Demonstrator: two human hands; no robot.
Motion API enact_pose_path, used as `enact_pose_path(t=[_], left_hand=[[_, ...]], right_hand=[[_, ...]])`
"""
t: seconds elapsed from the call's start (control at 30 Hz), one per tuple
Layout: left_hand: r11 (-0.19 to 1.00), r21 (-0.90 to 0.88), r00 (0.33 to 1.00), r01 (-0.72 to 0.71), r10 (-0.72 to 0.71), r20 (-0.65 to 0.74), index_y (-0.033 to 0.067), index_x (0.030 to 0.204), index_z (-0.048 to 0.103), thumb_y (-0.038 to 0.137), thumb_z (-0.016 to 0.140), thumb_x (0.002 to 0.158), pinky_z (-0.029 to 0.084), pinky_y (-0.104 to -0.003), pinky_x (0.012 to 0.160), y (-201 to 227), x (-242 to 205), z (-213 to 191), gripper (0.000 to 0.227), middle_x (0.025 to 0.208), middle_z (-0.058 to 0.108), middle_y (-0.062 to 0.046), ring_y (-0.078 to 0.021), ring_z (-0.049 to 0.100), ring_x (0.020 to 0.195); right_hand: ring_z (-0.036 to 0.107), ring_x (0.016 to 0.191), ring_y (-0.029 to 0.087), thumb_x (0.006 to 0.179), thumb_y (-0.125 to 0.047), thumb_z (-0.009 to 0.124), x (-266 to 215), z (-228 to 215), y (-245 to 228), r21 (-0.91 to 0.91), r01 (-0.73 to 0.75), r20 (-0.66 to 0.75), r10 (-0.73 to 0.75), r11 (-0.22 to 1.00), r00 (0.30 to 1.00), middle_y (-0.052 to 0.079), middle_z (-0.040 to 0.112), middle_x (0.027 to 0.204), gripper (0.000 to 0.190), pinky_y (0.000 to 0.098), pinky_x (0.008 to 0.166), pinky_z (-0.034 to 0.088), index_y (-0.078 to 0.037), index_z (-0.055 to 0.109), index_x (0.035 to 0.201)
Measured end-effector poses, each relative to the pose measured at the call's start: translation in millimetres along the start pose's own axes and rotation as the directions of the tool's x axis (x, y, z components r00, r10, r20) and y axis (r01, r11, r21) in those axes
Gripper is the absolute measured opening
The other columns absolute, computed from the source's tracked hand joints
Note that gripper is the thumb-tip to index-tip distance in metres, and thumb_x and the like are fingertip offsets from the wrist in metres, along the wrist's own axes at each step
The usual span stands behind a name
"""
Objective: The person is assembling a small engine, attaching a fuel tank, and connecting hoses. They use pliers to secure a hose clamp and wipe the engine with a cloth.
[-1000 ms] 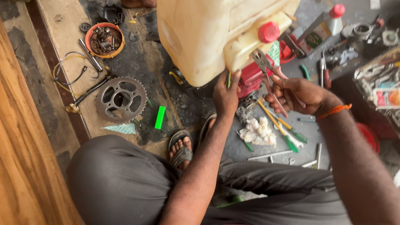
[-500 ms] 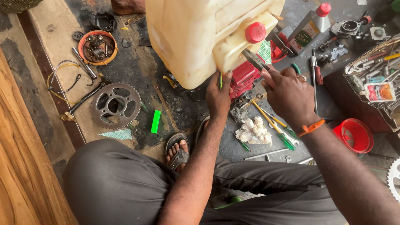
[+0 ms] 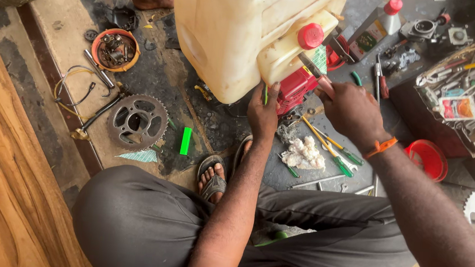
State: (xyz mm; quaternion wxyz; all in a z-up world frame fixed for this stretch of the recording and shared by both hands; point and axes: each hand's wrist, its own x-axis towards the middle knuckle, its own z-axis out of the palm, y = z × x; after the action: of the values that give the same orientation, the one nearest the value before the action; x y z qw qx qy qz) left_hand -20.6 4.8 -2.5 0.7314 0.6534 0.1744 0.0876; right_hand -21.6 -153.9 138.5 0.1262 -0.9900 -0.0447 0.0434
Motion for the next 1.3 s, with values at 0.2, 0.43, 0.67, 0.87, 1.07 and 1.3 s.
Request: enact_pose_path(t=[0.2, 0.43, 0.67, 0.87, 1.07, 1.3], left_hand=[[0.999, -0.034, 1.0, -0.001, 0.001, 0.0, 0.0055, 0.14, 0.063, 0.05, 0.065, 0.096, 0.051, -0.027, 0.062, 0.1, -0.1, 0.3, 0.062, 0.085, 0.067, -0.001, -0.0084, 0.055, 0.065], [0.997, 0.076, 1.0, -0.03, 0.03, -0.001, 0.0037, 0.14, 0.059, 0.043, 0.059, 0.101, 0.058, -0.031, 0.07, 2.0, -4.0, -1.7, 0.056, 0.101, 0.071, -0.011, -0.016, 0.07, 0.079], [0.922, 0.316, 0.958, -0.225, 0.268, -0.099, -0.0026, 0.139, 0.055, 0.02, 0.044, 0.109, 0.057, -0.039, 0.078, -30.0, -71.2, -28.7, 0.039, 0.12, 0.067, -0.024, -0.0314, 0.072, 0.098], [0.948, 0.259, 0.981, 0.185, -0.165, -0.098, 0.0054, 0.128, 0.067, 0.025, 0.054, 0.103, 0.056, -0.041, 0.067, -81.4, -47.6, -90.9, 0.034, 0.093, 0.072, -0.016, -0.0273, 0.069, 0.073], [0.978, 0.208, 0.981, 0.028, 0.012, -0.191, 0.0027, 0.106, 0.077, 0.033, 0.068, 0.097, 0.054, -0.034, 0.073, -133.7, -3.7, -141.7, 0.032, 0.079, 0.075, -0.009, -0.0172, 0.069, 0.073], [0.988, 0.098, 0.94, 0.118, -0.08, -0.331, 0.0058, 0.098, 0.076, 0.037, 0.064, 0.098, 0.055, -0.038, 0.073, -190.6, 49.8, -116.1, 0.034, 0.081, 0.075, -0.009, -0.0214, 0.074, 0.077]], right_hand=[[0.063, 0.056, 0.023, 0.1, -0.051, 0.061, 17.2, -4.9, 9.6, 0.371, -0.343, 0.415, 0.177, 0.863, 0.892, 0.012, 0.063, 0.066, 0.058, 0.0376, 0.052, 0.051, 0.002, 0.066, 0.079], [0.066, 0.065, 0.019, 0.097, -0.053, 0.06, 26.4, 9.7, 33.0, 0.53, -0.442, 0.563, 0.09, 0.723, 0.822, 0.012, 0.07, 0.08, 0.056, 0.0347, 0.061, 0.055, 0.002, 0.07, 0.091], [0.066, 0.107, 0.018, 0.096, -0.049, 0.064, -16.3, 111.5, 132.1, 0.442, -0.259, 0.438, 0.046, 0.859, 0.898, 0.008, 0.077, 0.114, 0.054, 0.0338, 0.09, 0.047, -0.009, 0.075, 0.13], [0.071, 0.106, 0.039, 0.099, -0.049, 0.066, -52.3, 248.7, 213.1, 0.094, -0.413, 0.432, 0.337, 0.906, 0.837, 0.024, 0.076, 0.114, 0.053, 0.0477, 0.094, 0.054, -0.009, 0.071, 0.133], [0.069, 0.107, 0.04, 0.094, -0.047, 0.066, -56.9, 264.5, 210.0, -0.108, -0.245, 0.355, 0.267, 0.964, 0.896, 0.021, 0.073, 0.114, 0.048, 0.0482, 0.094, 0.053, -0.015, 0.069, 0.131], [0.074, 0.104, 0.028, 0.092, -0.035, 0.072, -69.4, 209.4, 114.9, 0.336, -0.162, 0.228, 0.087, 0.928, 0.97, 0.014, 0.077, 0.114, 0.043, 0.039, 0.091, 0.056, -0.008, 0.07, 0.125]])
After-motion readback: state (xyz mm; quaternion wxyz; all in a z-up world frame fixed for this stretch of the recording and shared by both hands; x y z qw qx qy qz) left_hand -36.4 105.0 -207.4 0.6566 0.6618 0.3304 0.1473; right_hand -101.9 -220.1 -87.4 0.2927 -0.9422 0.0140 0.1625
